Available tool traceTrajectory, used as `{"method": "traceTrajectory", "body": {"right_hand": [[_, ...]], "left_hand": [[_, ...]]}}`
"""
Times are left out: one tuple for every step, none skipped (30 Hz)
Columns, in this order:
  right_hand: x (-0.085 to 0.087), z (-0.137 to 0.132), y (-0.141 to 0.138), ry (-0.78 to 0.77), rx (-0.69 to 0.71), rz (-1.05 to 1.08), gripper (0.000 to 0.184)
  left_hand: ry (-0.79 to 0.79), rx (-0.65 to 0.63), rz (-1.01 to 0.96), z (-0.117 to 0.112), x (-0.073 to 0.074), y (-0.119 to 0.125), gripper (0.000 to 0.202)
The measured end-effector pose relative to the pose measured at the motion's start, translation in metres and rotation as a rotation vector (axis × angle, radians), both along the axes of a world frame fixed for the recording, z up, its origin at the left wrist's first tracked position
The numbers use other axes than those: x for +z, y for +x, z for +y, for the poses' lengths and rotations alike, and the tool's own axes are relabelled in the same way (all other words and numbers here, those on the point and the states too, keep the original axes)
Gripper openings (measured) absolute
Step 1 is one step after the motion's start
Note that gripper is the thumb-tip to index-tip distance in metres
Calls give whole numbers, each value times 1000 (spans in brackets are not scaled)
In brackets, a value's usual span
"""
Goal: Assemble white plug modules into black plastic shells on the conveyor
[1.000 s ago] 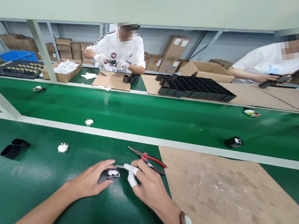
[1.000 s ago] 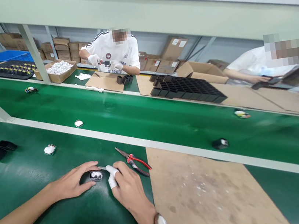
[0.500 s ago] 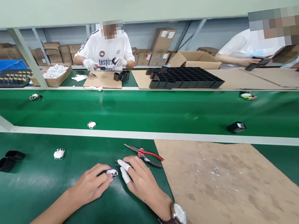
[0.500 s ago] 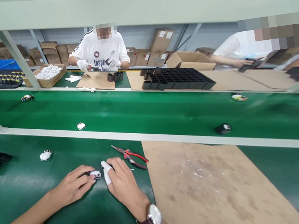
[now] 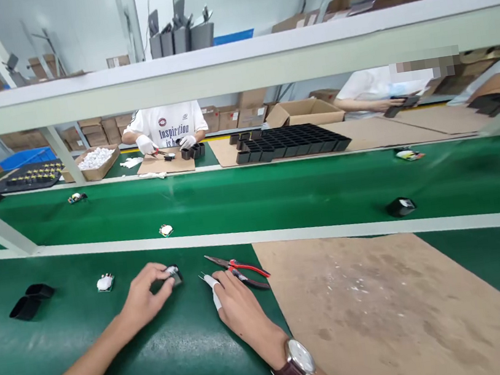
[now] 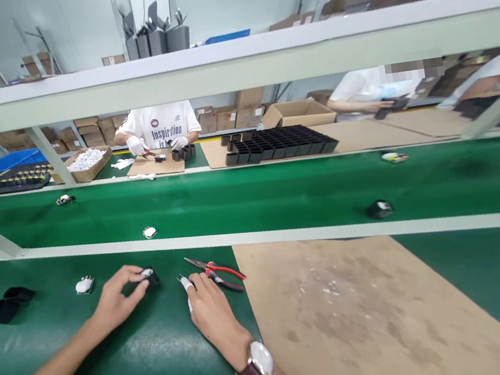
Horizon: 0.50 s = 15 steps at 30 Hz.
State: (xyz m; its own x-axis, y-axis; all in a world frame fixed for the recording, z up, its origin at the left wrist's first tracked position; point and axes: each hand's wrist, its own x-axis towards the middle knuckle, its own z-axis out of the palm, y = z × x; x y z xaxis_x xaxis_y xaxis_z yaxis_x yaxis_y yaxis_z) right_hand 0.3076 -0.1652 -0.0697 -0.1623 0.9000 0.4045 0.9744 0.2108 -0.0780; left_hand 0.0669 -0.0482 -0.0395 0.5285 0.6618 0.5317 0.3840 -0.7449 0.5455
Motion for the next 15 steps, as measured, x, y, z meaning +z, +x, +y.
{"method": "traceTrajectory", "body": {"right_hand": [[0,0,1,0,-10,-1,44],[0,-1,2,0,-16,3,42],[1,-1,2,-1,-20,11,41],[1,-1,3,-1,-23,21,40],[1,-1,4,0,-23,31,41],[1,-1,4,2,-23,40,43],[1,0,4,8,-23,47,45],[1,0,5,16,-24,54,47],[0,1,5,25,-24,59,48],[0,1,5,34,-24,66,48],[0,1,5,42,-24,72,48],[-1,1,5,49,-24,77,48],[-1,1,5,54,-26,81,48],[-1,1,5,58,-27,82,48],[-1,1,5,61,-26,83,48]], "left_hand": [[12,76,44,21,6,-3,9],[17,143,73,43,12,-6,12],[19,198,84,67,19,-10,13],[19,256,91,90,25,-14,14],[15,319,99,111,31,-18,14],[10,379,109,129,35,-22,14],[6,430,121,144,38,-25,13],[5,469,135,155,40,-27,13],[9,492,150,162,40,-27,12],[19,500,163,165,39,-25,12],[37,492,175,165,37,-20,12],[58,469,184,162,33,-13,15],[78,430,192,156,28,-4,20],[94,374,203,150,22,7,26],[103,308,214,143,15,21,31]]}}
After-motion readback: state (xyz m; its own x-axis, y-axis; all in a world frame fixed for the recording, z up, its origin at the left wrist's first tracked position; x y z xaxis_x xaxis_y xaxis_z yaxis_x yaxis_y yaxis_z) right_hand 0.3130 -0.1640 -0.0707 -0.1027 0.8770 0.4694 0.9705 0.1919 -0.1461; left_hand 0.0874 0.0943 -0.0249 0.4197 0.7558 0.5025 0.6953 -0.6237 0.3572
